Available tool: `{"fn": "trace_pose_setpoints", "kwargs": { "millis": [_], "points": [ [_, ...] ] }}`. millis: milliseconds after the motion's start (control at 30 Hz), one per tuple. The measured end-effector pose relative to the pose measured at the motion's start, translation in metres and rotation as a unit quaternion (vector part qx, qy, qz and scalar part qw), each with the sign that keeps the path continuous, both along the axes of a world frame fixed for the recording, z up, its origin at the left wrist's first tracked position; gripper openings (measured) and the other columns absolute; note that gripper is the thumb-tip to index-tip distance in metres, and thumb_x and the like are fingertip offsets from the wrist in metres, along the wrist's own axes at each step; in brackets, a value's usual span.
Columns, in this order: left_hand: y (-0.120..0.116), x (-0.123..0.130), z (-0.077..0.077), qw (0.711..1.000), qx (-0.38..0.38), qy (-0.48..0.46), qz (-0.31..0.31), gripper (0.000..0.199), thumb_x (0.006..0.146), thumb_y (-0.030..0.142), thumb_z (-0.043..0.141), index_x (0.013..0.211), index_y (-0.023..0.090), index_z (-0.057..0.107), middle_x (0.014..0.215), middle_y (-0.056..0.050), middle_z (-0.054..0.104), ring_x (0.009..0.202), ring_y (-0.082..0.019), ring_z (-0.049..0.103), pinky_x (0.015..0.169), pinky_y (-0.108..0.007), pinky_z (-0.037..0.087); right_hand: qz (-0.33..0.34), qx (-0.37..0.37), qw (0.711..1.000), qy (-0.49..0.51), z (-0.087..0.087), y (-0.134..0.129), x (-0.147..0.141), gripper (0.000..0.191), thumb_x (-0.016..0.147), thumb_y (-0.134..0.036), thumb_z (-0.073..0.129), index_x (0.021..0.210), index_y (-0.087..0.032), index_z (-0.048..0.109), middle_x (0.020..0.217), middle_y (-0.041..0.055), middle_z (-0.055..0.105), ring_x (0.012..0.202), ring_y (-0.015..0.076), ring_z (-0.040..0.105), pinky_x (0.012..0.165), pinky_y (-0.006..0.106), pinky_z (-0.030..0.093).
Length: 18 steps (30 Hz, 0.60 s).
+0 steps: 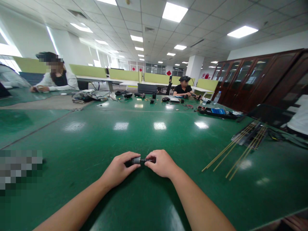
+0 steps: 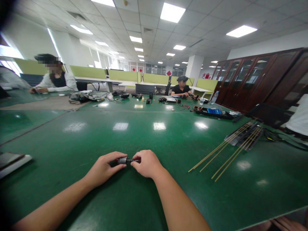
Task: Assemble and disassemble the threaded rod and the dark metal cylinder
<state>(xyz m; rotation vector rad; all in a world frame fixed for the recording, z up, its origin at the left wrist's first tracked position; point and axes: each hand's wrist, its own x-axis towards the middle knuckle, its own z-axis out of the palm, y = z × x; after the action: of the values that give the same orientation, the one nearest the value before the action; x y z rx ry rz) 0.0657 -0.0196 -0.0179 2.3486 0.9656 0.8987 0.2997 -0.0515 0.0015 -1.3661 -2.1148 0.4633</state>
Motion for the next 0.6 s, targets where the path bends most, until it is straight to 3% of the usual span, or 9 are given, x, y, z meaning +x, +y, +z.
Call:
{"fn": "trace_pose_setpoints", "kwargs": {
  "millis": [600],
  "points": [
    [-0.0006,-0.0006,0.0017,1.000,0.009,-0.002,-0.005,0.028,0.086,0.032,0.068,0.114,0.028,0.065,0.109,-0.001,0.068,0.101,-0.019,0.063,0.091,-0.031,0.049,-0.001,-0.009,1.000,0.003,-0.0016,0.0003,0.0003,0.018,0.083,-0.035,0.067,0.095,-0.024,0.074,0.086,0.0015,0.071,0.077,0.0152,0.061,0.069,0.025,0.043]
  ]
}}
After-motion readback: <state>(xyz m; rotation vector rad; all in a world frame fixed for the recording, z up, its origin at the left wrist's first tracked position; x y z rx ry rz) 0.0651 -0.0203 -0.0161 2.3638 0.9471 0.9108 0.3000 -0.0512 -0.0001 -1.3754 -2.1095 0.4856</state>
